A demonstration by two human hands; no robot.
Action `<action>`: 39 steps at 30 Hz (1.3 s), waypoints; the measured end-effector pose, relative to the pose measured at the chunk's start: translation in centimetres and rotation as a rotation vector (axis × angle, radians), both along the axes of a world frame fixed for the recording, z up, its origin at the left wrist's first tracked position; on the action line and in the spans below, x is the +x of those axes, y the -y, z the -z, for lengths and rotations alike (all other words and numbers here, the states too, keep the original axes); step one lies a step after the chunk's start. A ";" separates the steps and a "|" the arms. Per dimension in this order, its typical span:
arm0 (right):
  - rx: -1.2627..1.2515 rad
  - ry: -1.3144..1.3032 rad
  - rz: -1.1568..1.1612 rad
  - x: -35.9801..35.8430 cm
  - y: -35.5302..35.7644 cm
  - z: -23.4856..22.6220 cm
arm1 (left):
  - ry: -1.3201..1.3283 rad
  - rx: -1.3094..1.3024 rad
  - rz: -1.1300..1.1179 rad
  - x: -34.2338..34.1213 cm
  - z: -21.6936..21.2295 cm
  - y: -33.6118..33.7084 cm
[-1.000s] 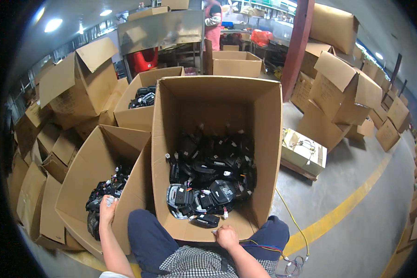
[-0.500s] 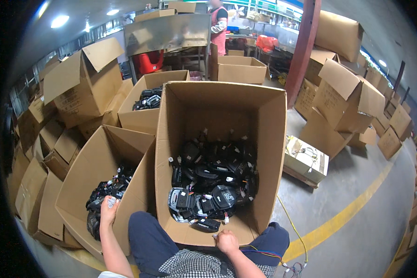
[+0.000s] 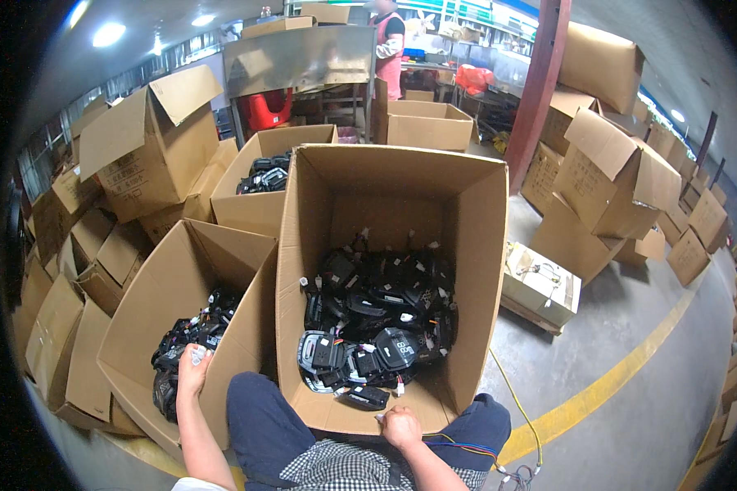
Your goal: The person tests digital displays by taking them from a cardboard box, plugging each display's connector into a test wire harness by hand, and placing them into adjacent cardboard boxes.
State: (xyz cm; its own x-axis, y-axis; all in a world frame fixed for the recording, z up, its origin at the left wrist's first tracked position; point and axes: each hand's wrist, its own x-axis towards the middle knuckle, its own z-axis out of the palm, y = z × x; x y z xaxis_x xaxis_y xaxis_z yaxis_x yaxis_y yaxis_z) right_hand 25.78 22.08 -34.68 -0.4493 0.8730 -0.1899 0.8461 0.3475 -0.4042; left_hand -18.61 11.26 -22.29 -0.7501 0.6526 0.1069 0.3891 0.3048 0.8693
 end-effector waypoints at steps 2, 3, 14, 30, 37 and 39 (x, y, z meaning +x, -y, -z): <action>0.007 0.000 -0.001 0.1 0.0 0.1 | 0.003 0.008 0.003 0.1 -0.1 -0.1; 0.013 0.000 -0.003 0.0 0.0 0.0 | 0.003 -0.002 0.003 0.3 -0.4 -0.1; 0.057 -0.023 -0.007 -0.2 -0.5 -0.1 | -0.001 -0.007 0.008 -0.1 -0.4 -0.6; -0.036 0.013 0.054 0.2 0.5 1.6 | -0.539 -0.007 -0.235 0.2 0.0 0.8; 0.114 -0.116 0.001 -0.2 -1.2 0.1 | -0.826 0.342 0.261 14.0 -2.2 -6.4; 0.110 -0.112 -0.001 0.0 -0.8 0.0 | -0.758 0.275 0.685 17.8 -1.9 -10.7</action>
State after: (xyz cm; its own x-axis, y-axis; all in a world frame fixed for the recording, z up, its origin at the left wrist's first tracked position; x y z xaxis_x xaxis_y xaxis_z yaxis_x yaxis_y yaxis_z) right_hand 25.79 22.92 -34.68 -0.4627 0.8855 -0.0416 0.7978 0.3954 -0.4552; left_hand -0.86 22.01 -20.34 0.0935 0.7934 0.6015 0.8732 -0.3556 0.3333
